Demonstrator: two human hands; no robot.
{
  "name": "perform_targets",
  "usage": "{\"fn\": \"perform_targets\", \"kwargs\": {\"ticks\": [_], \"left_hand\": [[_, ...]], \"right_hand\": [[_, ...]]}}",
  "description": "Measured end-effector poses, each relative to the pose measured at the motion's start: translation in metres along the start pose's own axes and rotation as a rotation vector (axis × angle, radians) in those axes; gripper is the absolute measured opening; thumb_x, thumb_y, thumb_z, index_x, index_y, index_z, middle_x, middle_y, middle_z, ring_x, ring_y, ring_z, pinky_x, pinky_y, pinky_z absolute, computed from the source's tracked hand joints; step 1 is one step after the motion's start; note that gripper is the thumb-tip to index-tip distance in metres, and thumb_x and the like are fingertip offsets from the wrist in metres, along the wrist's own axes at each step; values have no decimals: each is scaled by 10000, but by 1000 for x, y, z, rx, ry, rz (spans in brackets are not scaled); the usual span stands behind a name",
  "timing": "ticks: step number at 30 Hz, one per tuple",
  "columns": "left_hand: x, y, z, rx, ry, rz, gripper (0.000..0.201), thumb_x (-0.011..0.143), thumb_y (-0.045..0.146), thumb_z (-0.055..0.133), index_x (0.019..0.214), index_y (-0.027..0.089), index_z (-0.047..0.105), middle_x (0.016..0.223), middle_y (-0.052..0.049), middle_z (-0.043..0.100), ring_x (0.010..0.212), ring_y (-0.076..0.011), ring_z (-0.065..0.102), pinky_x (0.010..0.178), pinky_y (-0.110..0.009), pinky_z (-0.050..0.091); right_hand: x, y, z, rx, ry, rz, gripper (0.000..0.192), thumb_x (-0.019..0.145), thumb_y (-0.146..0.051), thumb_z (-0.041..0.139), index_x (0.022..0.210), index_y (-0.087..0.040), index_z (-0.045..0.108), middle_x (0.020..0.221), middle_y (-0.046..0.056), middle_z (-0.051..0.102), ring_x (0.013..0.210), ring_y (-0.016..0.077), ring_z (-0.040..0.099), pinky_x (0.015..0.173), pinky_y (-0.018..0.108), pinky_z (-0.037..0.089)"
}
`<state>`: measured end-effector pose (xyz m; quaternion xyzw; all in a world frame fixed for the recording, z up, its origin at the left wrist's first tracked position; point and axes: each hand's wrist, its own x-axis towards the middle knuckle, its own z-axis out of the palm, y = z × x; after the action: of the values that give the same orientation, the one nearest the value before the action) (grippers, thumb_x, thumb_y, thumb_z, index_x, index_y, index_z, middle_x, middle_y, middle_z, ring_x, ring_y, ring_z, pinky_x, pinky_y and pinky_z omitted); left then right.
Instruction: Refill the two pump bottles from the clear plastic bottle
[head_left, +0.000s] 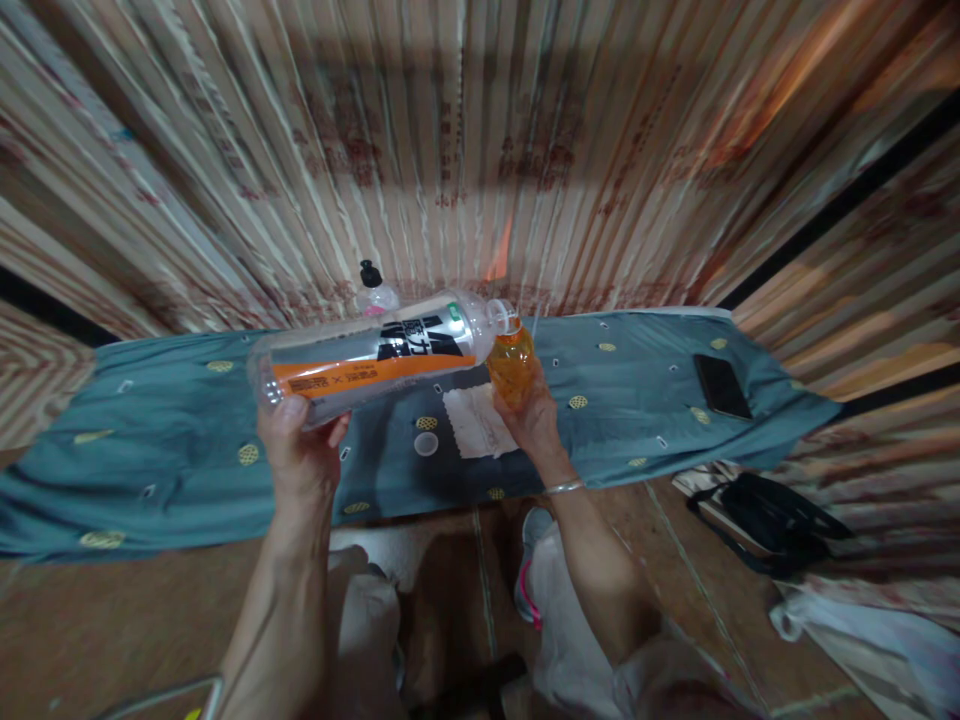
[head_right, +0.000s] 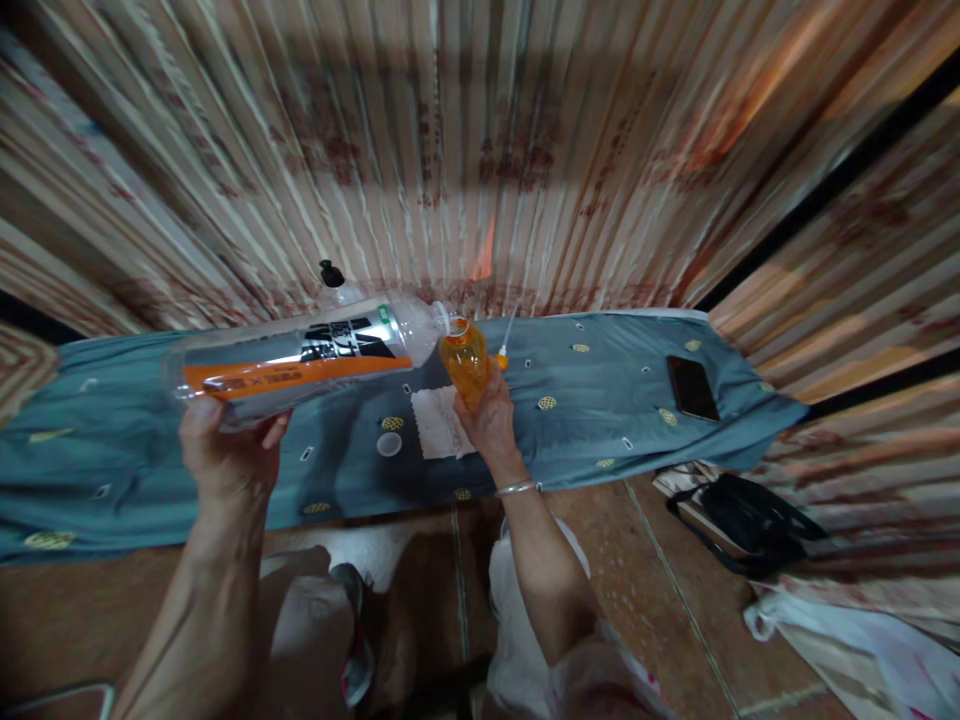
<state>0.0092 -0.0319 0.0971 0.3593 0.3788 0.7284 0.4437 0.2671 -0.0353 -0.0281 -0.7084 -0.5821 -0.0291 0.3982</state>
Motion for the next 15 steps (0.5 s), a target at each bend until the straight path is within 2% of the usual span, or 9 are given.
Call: {"fn": "perform_targets", "kwargs": {"ticks": [6,12,15], "left_hand": [[0,0,0,-3,-36,23,349,575,462,777,855,271,696,725,6,631,464,-120,502,355,-258,140],[0,2,2,-13,-4,-20,348,520,454,784,800,271,685,676,29,618,443,-114,494,344,-256,141],[0,2,2,-10,10,-19,351,521,444,777,807,264,681,685,26,621,454,-114,499,350,-254,137]], "right_hand": [[0,2,2,-2,19,-37,734,968,-387,559,1580,-95,279,1424,261,605,1247,353,651,945,550,608],[-2,12,13,16,57,0,884,912,-400,607,1602,-63,169,1414,274,605,1250,369,651,977,592,584],[-3,14,14,28,48,-19,876,921,-417,592,1608,-93,156,1441,266,586,1276,372,633,977,603,581]]}}
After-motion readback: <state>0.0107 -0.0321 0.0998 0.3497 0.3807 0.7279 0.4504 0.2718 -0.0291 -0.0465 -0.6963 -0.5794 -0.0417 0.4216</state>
